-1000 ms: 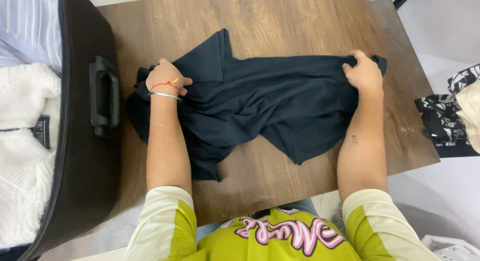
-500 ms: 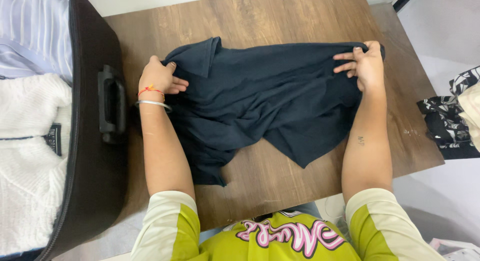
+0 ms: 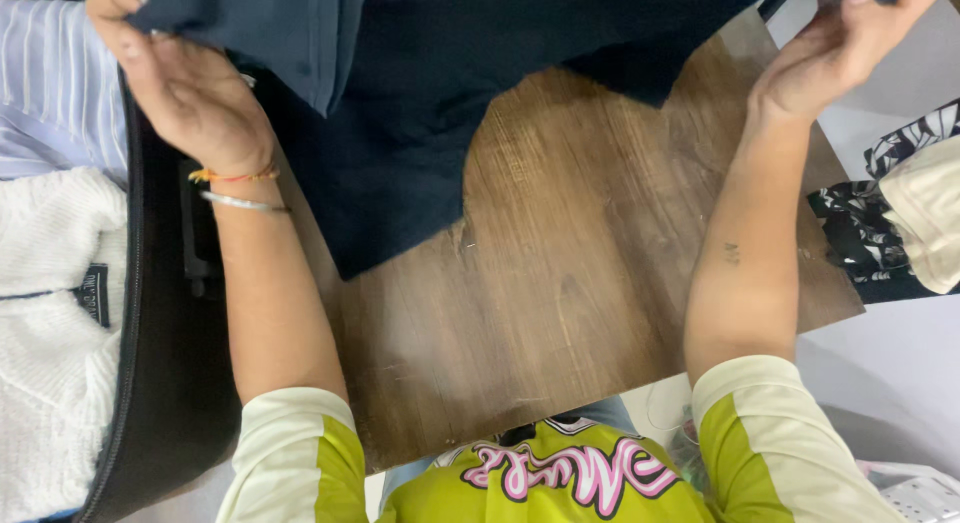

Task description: The person folds a black shirt on a wooden table and then places it into a suitcase that contains other clothing items.

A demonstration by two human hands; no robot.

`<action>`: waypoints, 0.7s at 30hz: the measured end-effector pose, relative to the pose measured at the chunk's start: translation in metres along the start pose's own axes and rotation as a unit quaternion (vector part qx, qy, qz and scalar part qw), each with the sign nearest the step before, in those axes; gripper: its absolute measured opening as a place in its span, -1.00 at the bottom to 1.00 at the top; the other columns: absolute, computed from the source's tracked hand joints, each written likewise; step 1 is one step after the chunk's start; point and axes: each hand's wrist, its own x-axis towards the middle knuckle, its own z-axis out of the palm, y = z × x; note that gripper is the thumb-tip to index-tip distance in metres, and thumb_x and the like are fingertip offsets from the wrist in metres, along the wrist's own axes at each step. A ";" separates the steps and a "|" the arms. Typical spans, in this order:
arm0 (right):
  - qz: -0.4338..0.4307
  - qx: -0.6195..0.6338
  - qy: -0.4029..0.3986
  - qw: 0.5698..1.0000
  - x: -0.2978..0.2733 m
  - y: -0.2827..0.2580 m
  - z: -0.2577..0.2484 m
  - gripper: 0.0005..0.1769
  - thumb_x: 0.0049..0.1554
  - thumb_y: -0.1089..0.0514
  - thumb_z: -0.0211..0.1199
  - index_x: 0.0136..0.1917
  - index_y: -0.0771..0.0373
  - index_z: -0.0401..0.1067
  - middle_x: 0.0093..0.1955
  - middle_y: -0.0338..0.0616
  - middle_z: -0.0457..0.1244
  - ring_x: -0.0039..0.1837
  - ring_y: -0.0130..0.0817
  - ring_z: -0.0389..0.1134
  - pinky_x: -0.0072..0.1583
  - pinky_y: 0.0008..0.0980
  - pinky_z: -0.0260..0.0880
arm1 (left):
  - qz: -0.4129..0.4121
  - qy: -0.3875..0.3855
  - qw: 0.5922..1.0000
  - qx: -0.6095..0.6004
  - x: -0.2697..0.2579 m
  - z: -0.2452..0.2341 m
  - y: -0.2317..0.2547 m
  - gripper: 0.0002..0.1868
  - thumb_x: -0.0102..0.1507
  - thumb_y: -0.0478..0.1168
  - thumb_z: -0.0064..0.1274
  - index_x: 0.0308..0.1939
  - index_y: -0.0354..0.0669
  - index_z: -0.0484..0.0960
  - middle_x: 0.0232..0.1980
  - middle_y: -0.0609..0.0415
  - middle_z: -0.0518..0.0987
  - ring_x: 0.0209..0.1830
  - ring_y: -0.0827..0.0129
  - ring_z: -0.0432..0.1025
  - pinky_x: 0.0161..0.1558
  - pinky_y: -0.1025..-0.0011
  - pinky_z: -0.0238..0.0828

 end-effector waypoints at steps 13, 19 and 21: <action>0.448 -0.611 -0.111 0.644 -0.130 0.042 -0.047 -0.74 -0.10 0.25 0.42 -0.35 0.27 0.32 -0.33 -0.07 0.30 -0.21 -0.15 0.41 -0.11 -0.21 0.43 | -0.548 -0.141 0.594 0.571 -0.109 -0.064 -0.024 -0.17 0.04 0.00 0.50 0.18 -0.33 0.38 0.12 -0.31 0.54 0.15 -0.01 0.46 0.23 0.24 0.35; 0.570 -0.494 -0.205 0.624 -0.104 0.022 -0.033 -0.81 0.02 0.38 0.36 -0.15 0.26 0.38 -0.20 -0.08 0.32 -0.22 -0.25 0.45 -0.19 -0.32 0.52 | -0.550 -0.250 0.603 0.521 -0.119 -0.043 -0.025 0.06 -0.05 -0.02 0.48 0.41 -0.23 0.24 0.16 -0.41 0.55 0.21 -0.06 0.47 0.27 0.27 0.34; 0.600 -0.470 -0.234 0.603 -0.091 0.011 -0.024 -0.74 0.04 0.36 0.34 0.01 0.22 0.41 -0.11 -0.09 0.35 -0.17 -0.18 0.48 -0.14 -0.28 0.52 | -0.510 -0.238 0.631 0.534 -0.118 -0.038 -0.024 0.18 -0.04 -0.06 0.46 0.54 -0.12 0.09 0.21 -0.43 0.50 0.23 -0.10 0.42 0.24 0.25 0.31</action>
